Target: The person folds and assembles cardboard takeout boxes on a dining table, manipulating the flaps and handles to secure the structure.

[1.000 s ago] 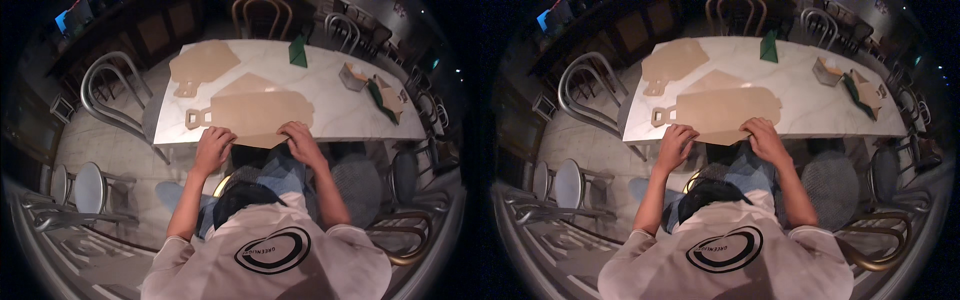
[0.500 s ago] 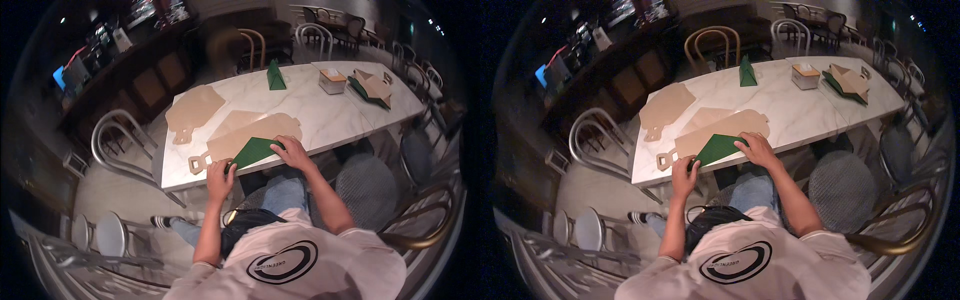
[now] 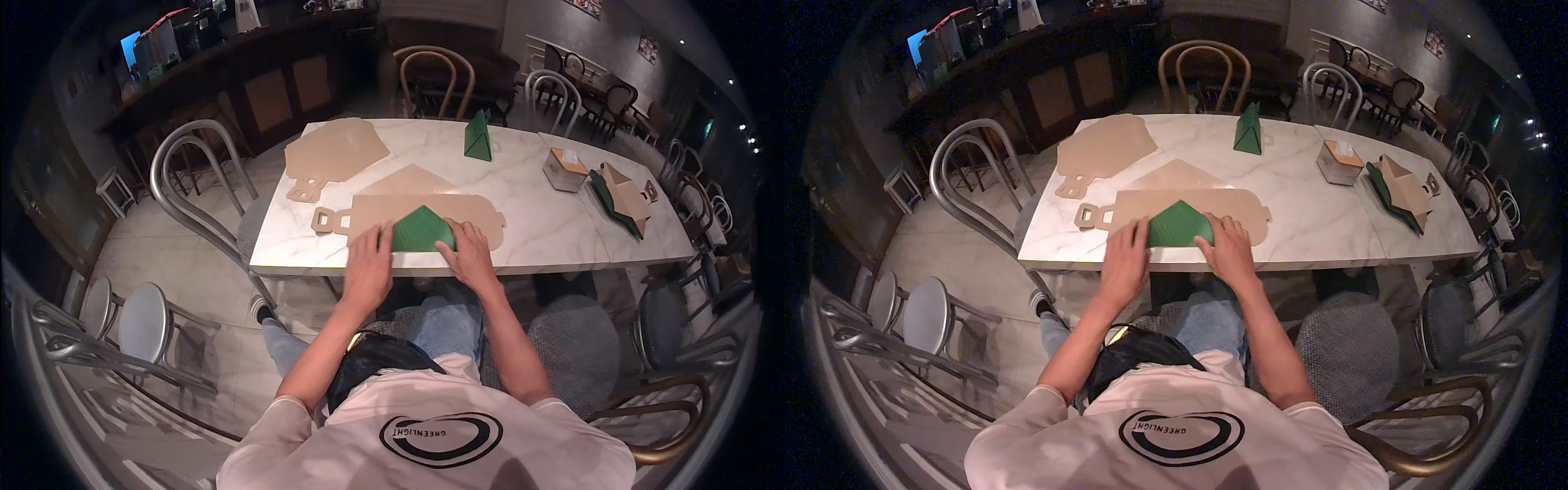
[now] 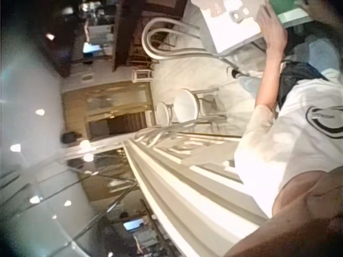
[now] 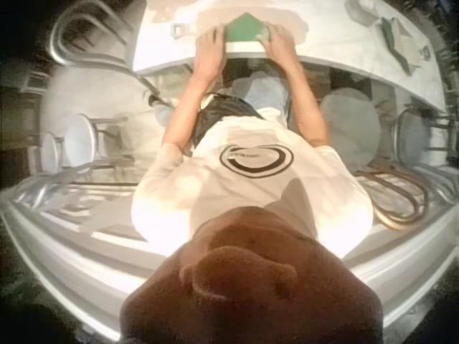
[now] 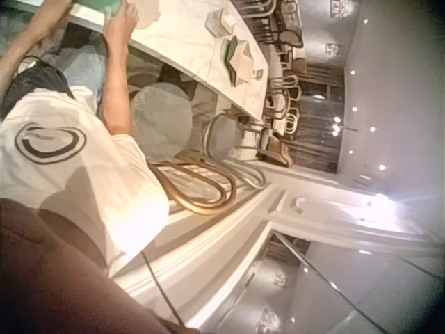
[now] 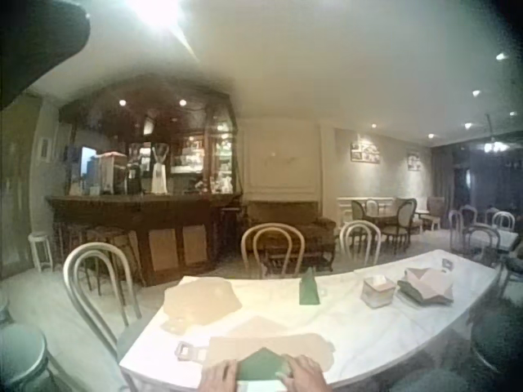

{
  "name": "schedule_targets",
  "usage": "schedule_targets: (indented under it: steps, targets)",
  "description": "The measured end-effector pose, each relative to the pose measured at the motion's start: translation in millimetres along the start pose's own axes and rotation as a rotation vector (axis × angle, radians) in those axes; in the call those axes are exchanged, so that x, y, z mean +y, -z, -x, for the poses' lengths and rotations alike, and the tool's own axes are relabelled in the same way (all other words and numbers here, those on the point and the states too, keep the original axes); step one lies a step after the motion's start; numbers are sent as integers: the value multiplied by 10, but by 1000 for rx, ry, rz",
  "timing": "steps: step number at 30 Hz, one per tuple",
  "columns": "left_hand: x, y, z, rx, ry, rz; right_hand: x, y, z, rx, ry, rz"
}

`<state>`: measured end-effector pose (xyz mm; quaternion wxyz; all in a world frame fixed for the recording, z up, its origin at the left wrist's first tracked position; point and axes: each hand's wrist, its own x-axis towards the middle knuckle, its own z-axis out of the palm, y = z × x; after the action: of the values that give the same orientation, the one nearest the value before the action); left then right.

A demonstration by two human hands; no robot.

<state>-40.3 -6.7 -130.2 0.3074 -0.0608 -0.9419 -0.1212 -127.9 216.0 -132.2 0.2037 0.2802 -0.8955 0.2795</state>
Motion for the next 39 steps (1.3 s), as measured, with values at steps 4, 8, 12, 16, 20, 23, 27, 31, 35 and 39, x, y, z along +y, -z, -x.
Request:
schedule_targets:
  steps: [4, 8, 12, 16, 20, 23, 27, 31, 35, 39]
  targets:
    - [205, -123, -79, -43, -225, -81, -57, -167, 8, -25, -39, 168]
    - [78, -242, -131, -414, -302, -62, -214, -262, 71, 38, 14, 449]
    - [-29, -267, -149, -477, -347, -130, -479, -541, 326, 11, 125, 113]
    - [25, -195, -161, -469, -296, -48, -349, -330, 416, 24, 8, 27]
    - [9, -228, -139, -456, -288, -5, 37, 128, 529, 20, -46, 78]
    - [127, -207, -160, -477, -279, -72, 83, 140, 580, 45, -39, 100]
    - [371, -346, -214, -463, -431, 19, 57, 29, 587, 116, -47, 112]
    - [308, -354, -248, -450, -474, 102, 21, 47, 593, 114, -87, 88]
    - [66, -146, -92, -412, -371, 142, -21, 46, 568, 113, -82, 61]
    - [-417, 132, 208, -318, -126, -5, -45, 59, 556, 102, -85, 61]
